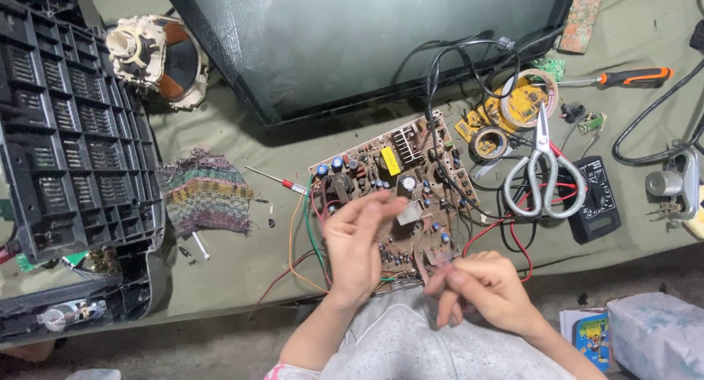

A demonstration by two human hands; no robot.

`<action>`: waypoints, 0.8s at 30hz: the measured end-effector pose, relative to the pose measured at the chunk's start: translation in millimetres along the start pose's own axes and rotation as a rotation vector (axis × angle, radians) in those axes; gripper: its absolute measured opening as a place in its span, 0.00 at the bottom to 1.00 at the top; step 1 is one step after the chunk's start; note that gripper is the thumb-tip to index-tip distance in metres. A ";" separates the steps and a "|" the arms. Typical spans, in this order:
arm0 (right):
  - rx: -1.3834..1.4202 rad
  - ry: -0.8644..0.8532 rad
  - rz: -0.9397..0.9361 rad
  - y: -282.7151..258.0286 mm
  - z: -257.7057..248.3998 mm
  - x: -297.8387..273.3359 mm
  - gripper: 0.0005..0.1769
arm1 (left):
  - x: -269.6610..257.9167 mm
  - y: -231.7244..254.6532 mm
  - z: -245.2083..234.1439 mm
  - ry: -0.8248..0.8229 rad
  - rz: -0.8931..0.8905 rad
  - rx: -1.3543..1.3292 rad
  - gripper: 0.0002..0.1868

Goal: Performing a final inspection on a television circuit board by checking wire connections and component placement.

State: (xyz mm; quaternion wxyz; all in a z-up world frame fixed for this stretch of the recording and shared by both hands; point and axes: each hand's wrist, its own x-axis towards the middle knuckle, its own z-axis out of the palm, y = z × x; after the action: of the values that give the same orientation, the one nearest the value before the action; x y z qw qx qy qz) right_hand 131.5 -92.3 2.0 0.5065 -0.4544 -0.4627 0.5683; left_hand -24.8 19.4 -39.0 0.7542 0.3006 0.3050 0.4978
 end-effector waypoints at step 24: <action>-0.541 0.300 -0.375 11.9 5.4 12.9 0.28 | -24.0 -1.7 16.9 -0.273 -0.359 0.139 0.06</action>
State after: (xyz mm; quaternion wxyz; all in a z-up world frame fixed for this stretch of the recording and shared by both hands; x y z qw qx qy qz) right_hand 123.4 -80.5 -9.5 0.5255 -0.5575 -0.5923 0.2495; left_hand -18.7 -6.2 -25.8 0.8424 0.3571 0.2822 0.2884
